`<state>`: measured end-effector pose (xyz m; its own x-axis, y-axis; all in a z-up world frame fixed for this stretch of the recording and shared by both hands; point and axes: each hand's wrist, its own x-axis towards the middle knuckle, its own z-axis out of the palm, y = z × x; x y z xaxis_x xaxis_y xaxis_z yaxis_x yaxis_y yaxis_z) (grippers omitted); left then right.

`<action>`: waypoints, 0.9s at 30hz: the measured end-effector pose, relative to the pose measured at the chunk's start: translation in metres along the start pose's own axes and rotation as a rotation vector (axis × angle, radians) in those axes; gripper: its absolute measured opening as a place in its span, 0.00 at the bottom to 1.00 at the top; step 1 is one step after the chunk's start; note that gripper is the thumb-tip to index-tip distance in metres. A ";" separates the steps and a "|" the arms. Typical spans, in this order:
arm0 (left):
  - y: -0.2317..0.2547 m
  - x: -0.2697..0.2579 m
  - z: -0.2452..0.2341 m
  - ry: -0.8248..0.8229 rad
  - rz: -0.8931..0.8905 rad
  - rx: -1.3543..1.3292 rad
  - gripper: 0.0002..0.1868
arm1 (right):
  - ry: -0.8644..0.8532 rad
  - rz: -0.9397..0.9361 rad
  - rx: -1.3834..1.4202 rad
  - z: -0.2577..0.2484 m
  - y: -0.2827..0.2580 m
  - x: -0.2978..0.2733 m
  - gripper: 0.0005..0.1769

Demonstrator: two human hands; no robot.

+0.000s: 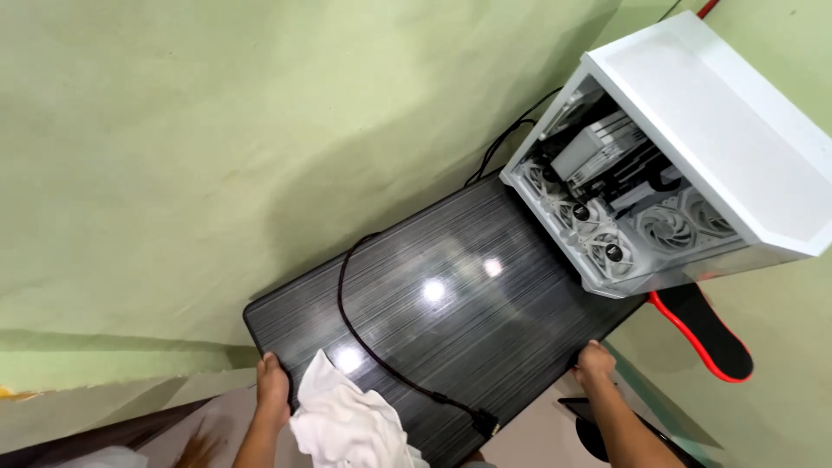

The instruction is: Connecting cables and installing the side panel of a desktop computer case.

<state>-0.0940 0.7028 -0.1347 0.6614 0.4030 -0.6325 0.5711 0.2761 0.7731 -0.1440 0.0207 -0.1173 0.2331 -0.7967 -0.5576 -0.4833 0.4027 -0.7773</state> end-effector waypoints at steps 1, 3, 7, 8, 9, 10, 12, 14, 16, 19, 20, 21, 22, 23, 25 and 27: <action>0.000 0.009 0.005 0.002 0.000 0.003 0.28 | -0.001 0.003 0.000 -0.008 0.006 0.025 0.19; -0.006 0.013 -0.006 -0.021 -0.031 0.051 0.27 | -0.165 -0.016 -0.077 -0.018 0.026 0.071 0.21; -0.012 0.011 -0.001 0.043 0.108 0.152 0.29 | -0.211 0.070 -0.188 -0.020 -0.004 0.032 0.21; -0.004 0.003 0.002 0.065 0.117 0.179 0.29 | -0.296 0.076 -0.249 -0.025 -0.001 0.035 0.21; 0.004 -0.005 0.004 0.085 0.126 0.206 0.29 | -0.380 0.083 -0.309 -0.031 0.002 0.038 0.22; -0.003 0.007 0.003 0.085 0.126 0.202 0.29 | -0.380 0.078 -0.310 -0.026 -0.003 0.017 0.22; -0.020 0.026 -0.003 0.029 0.197 0.178 0.29 | -0.359 0.127 -0.293 -0.023 -0.008 -0.025 0.21; -0.008 0.011 -0.011 -0.031 0.131 0.130 0.29 | -0.371 0.101 -0.299 -0.025 0.007 -0.048 0.23; 0.020 -0.014 -0.015 -0.103 0.079 0.083 0.29 | -0.379 0.068 -0.289 -0.026 0.019 -0.066 0.25; 0.025 -0.040 -0.034 -0.052 -0.115 0.256 0.29 | -0.400 0.053 -0.349 -0.035 0.031 -0.090 0.22; -0.005 -0.022 -0.045 -0.053 0.016 0.190 0.28 | -0.404 0.038 -0.364 -0.038 0.033 -0.098 0.21; -0.034 -0.005 -0.056 -0.054 0.145 0.121 0.28 | -0.408 0.024 -0.380 -0.042 0.035 -0.106 0.20; -0.036 -0.020 -0.063 -0.050 0.153 0.119 0.28 | -0.416 0.020 -0.376 -0.044 0.037 -0.111 0.20; -0.040 -0.036 -0.069 -0.004 0.156 0.159 0.27 | -0.460 0.026 -0.411 -0.047 0.038 -0.116 0.19; -0.043 -0.070 -0.077 0.060 0.164 0.186 0.26 | -0.523 0.021 -0.454 -0.048 0.040 -0.118 0.18; -0.049 -0.108 -0.075 0.111 0.122 0.301 0.25 | -0.563 0.001 -0.455 -0.051 0.041 -0.113 0.17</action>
<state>-0.2295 0.7114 -0.1007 0.6864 0.5142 -0.5142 0.6196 -0.0433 0.7837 -0.2333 0.1049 -0.0714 0.5724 -0.3936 -0.7193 -0.7588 0.0782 -0.6466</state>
